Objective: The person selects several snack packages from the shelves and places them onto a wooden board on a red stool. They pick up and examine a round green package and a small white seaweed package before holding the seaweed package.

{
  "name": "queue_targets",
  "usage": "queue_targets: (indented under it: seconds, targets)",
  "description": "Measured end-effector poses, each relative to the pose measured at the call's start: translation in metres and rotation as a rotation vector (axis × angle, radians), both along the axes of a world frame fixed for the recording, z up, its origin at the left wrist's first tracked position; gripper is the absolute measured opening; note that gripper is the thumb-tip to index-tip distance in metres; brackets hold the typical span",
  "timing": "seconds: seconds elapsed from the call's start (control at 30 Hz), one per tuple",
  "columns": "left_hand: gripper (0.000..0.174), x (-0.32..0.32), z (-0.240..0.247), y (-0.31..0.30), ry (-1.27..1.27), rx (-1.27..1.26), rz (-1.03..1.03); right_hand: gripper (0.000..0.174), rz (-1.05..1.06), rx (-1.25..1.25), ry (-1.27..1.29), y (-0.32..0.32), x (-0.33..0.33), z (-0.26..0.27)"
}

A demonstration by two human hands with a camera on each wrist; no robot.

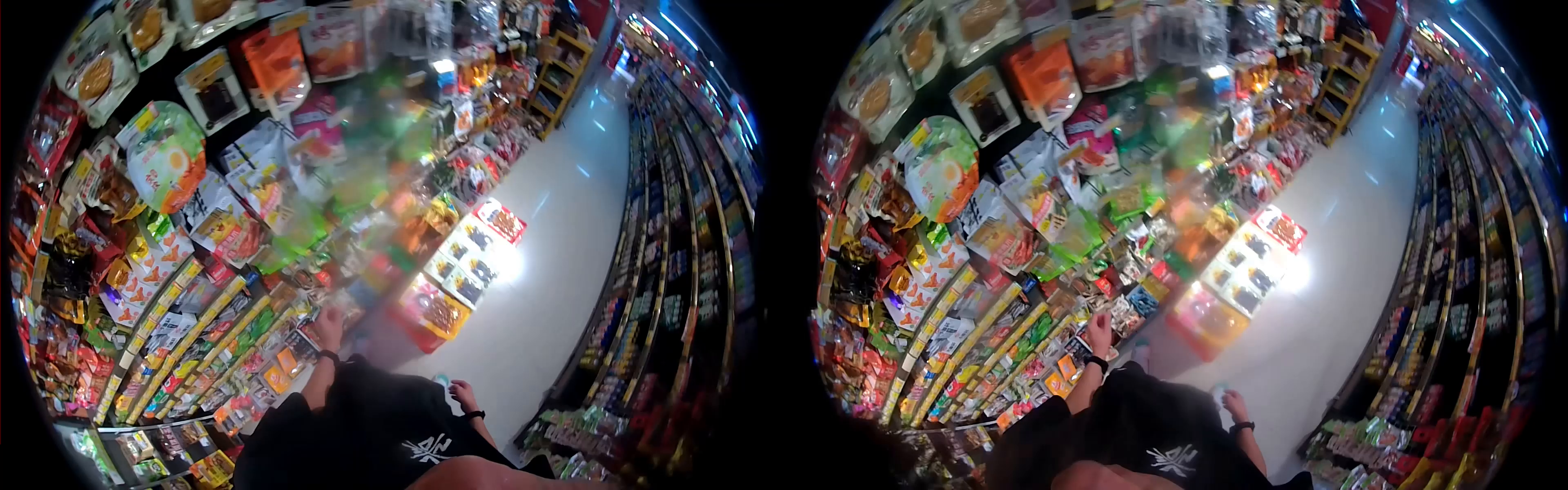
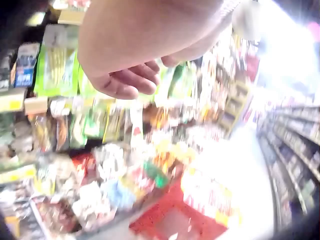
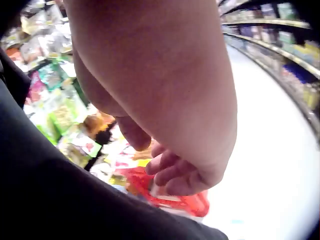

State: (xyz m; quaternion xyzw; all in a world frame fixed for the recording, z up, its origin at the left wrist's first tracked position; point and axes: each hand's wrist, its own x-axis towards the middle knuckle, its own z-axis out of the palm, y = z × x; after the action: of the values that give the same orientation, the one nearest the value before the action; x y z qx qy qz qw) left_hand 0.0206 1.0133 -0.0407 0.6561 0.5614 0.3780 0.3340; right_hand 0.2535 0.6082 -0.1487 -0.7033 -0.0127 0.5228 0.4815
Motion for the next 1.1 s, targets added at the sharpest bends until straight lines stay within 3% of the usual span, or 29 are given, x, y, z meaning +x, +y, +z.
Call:
queue_targets:
  seconds: [0.07,0.17,0.2,0.27,0.3,0.33,0.4,0.47,0.5,0.57,0.67,0.7,0.77,0.87,1.1]
  targets:
    - [0.020,0.014,0.050,0.070,-0.272,0.143,-0.014,0.033,0.302,0.106,-0.261,0.086,-0.005,0.042]
    - [0.017,0.021,0.170,0.151,-0.165,0.339,0.003,0.028,0.517,0.336,-0.430,0.205,-0.017,0.109]
    - [0.016,0.018,0.201,0.182,-0.504,0.370,-0.211,0.027,0.554,0.389,-0.438,0.246,-0.021,0.150]
    - [0.018,0.025,0.237,0.253,-0.675,0.475,-0.089,0.026,0.600,0.556,-0.552,0.323,-0.035,0.239]
    - [0.020,0.027,0.280,0.265,-0.980,0.321,-0.126,0.026,0.603,0.666,-0.665,0.360,-0.044,0.288]
    - [0.024,0.031,0.312,0.280,-1.095,0.330,-0.084,0.027,0.576,0.865,-0.903,0.392,-0.050,0.313]
    - [0.033,0.037,0.345,0.321,-1.315,0.274,-0.021,0.039,0.583,0.706,-0.435,0.435,-0.064,0.407]
    - [0.046,0.034,0.350,0.376,-1.474,0.105,-0.044,0.040,0.568,0.890,-0.480,0.484,-0.073,0.441]
    - [0.044,0.034,0.353,0.400,-1.486,0.007,-0.027,0.040,0.569,0.957,-0.427,0.508,-0.077,0.458]
    - [0.040,0.036,0.368,0.408,-1.565,-0.086,-0.048,0.040,0.572,1.066,-0.318,0.540,-0.082,0.480]
    - [0.030,0.035,0.346,0.441,-1.681,-0.201,-0.084,0.040,0.530,1.006,-0.307,0.588,-0.094,0.493]
    - [0.036,0.038,0.340,0.452,-1.701,-0.243,0.018,0.040,0.517,1.021,-0.272,0.601,-0.101,0.494]
    - [0.052,0.035,0.347,0.431,-1.663,-0.206,0.012,0.039,0.472,1.028,-0.214,0.616,-0.108,0.493]
    - [0.067,0.030,0.345,0.419,-1.617,-0.122,-0.146,0.039,0.469,0.990,-0.173,0.627,-0.119,0.492]
    - [0.054,0.019,0.337,0.414,-1.565,-0.217,-0.040,0.039,0.500,0.962,-0.188,0.639,-0.134,0.474]
